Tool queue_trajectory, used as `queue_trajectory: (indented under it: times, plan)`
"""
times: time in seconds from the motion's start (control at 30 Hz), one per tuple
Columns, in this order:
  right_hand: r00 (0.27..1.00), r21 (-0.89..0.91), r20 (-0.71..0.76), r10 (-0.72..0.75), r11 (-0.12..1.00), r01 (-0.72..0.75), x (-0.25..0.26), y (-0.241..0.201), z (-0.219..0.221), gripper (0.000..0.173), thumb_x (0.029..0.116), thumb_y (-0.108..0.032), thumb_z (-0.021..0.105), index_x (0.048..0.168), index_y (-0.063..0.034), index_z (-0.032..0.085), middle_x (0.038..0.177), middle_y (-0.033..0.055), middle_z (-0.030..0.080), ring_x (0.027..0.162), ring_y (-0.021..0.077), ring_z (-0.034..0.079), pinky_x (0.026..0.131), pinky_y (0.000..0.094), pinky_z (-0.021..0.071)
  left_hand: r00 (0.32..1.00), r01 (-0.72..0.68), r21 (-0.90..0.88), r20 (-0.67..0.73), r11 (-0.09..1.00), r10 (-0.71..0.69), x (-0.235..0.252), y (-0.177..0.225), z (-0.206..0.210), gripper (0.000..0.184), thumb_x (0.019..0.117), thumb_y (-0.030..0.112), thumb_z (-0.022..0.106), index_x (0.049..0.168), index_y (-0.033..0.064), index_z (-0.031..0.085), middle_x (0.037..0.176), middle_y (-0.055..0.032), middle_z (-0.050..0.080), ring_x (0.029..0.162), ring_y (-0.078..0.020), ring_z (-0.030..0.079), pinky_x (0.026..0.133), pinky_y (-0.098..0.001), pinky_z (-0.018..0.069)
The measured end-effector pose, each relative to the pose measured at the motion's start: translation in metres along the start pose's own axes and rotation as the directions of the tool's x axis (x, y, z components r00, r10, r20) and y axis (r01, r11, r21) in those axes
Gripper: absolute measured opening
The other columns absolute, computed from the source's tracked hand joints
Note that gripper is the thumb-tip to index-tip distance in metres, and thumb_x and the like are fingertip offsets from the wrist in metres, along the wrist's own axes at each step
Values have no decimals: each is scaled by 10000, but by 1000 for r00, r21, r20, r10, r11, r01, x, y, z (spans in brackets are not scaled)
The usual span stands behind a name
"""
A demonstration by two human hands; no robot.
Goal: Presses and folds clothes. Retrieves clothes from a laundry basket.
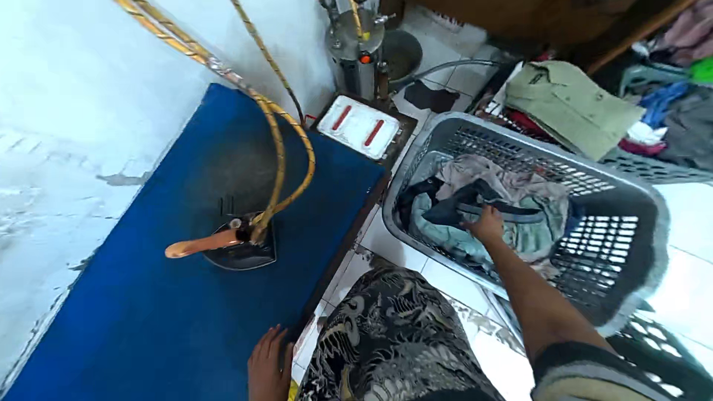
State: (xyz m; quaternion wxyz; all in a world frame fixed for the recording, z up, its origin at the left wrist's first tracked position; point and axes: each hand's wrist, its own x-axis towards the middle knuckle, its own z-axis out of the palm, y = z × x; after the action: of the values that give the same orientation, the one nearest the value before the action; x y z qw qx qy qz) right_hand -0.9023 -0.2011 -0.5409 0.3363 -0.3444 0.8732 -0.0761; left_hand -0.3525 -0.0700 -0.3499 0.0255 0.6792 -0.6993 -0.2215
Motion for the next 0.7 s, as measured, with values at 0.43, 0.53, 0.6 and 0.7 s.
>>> queue_trajectory:
  times: [0.43,0.53,0.6,0.7]
  plan:
    - [656,547,375,-656,727,415,-143,-106,-76,242,952,-83,695,1137,72,683,956,174,704,857,206,669,819,415,560,980,-182,-434,-4,883,200,79,110,-6,943,798,400,819,1459,-137,414,1467,-329,487,1354,-390,509,1100,-511,447]
    - [259,897,233,-937,310,315,-208,-138,-79,361,986,-189,616,1184,112,641,1044,84,697,934,19,630,854,203,527,890,-394,-502,0,770,456,111,150,19,736,875,403,756,1407,-53,529,1475,-312,491,1396,-393,473,1159,-532,382]
    - [592,868,175,-787,407,285,-182,-123,-63,323,982,-126,595,1221,90,628,1159,116,689,1041,86,653,926,268,539,893,-283,-458,195,843,406,116,163,18,285,971,80,598,1174,-91,700,1251,-248,691,1235,-355,626,1079,-466,462]
    - [968,380,56,-244,902,206,-76,-43,-7,706,827,-170,858,1422,38,540,1458,341,476,1290,496,520,988,645,480,827,187,-349,561,918,45,85,203,-45,323,1068,6,417,1307,-177,536,1300,-275,622,1221,-268,597,1097,-344,421]
